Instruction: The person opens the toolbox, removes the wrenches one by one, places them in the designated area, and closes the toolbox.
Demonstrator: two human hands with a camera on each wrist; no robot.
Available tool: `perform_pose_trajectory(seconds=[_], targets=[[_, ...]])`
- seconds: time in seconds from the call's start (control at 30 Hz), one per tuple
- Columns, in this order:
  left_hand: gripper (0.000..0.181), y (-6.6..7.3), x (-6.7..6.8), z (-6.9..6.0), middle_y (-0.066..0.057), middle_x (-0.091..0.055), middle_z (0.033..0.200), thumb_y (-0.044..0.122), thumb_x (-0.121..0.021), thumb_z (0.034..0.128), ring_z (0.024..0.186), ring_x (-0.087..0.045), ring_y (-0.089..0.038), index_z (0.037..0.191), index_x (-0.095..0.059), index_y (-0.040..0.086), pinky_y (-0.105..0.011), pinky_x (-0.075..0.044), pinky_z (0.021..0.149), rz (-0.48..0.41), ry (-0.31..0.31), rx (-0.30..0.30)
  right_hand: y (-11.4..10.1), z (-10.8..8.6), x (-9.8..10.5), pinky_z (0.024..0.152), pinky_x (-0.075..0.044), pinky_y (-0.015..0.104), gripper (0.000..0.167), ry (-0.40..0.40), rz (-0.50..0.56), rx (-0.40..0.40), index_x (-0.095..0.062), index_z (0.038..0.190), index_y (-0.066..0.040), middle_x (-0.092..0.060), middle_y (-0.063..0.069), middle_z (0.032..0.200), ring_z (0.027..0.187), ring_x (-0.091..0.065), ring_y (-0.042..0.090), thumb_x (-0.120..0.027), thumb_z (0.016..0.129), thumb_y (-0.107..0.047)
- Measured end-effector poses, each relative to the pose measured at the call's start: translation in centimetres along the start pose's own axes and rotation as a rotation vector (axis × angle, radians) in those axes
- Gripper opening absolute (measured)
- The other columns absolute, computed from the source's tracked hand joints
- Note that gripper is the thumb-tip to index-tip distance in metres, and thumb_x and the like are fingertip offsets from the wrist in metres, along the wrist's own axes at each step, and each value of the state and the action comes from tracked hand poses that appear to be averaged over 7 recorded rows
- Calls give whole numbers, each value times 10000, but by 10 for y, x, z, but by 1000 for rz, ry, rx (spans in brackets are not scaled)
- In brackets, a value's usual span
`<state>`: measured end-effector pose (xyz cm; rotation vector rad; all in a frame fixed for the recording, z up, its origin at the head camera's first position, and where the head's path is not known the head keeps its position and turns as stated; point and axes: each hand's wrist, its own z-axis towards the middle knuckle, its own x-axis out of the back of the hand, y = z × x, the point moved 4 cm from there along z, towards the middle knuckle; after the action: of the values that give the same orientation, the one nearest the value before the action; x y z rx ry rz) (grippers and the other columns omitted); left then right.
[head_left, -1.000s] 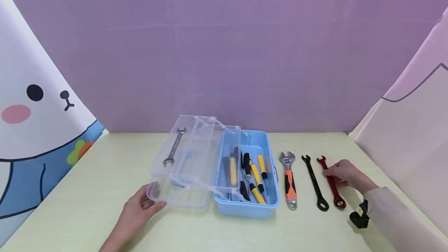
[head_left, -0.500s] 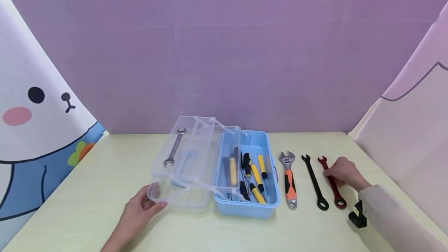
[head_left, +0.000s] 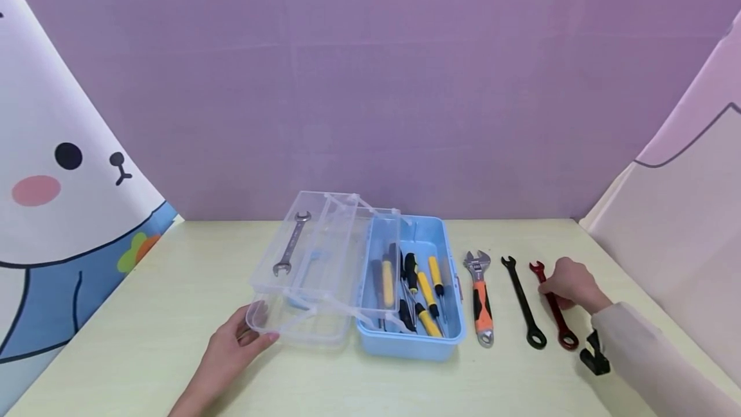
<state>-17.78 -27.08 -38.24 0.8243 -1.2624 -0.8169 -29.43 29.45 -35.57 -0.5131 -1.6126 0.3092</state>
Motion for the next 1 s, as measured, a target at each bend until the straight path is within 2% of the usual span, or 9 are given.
perform_pose_trajectory(seconds=[0.47,0.8,1.0], targets=[[671,-2,0,1,-343,-472,1345,198,-736,840,1200,-549,-399,1371,-406,-46,-301,-554,913,3,-6,8,0,1,3,456,-562,261,237,-29,-19,7,-496,678,2,-559,78,540,452,-590,138,-698,767,-86],[652,-1,0,2,-347,-477,1337,176,-739,836,1191,-555,-404,1358,-418,-47,-296,-560,902,-8,1,0,2,2,4,453,-553,256,254,-40,-14,13,-514,614,-37,-567,50,498,439,-582,123,-709,762,-105],[658,-1,0,1,-347,-475,1339,178,-740,835,1190,-555,-404,1360,-415,-49,-300,-558,906,3,3,0,-2,4,13,477,-568,276,198,-71,10,23,-564,640,-13,-572,42,536,468,-574,133,-684,771,-99]])
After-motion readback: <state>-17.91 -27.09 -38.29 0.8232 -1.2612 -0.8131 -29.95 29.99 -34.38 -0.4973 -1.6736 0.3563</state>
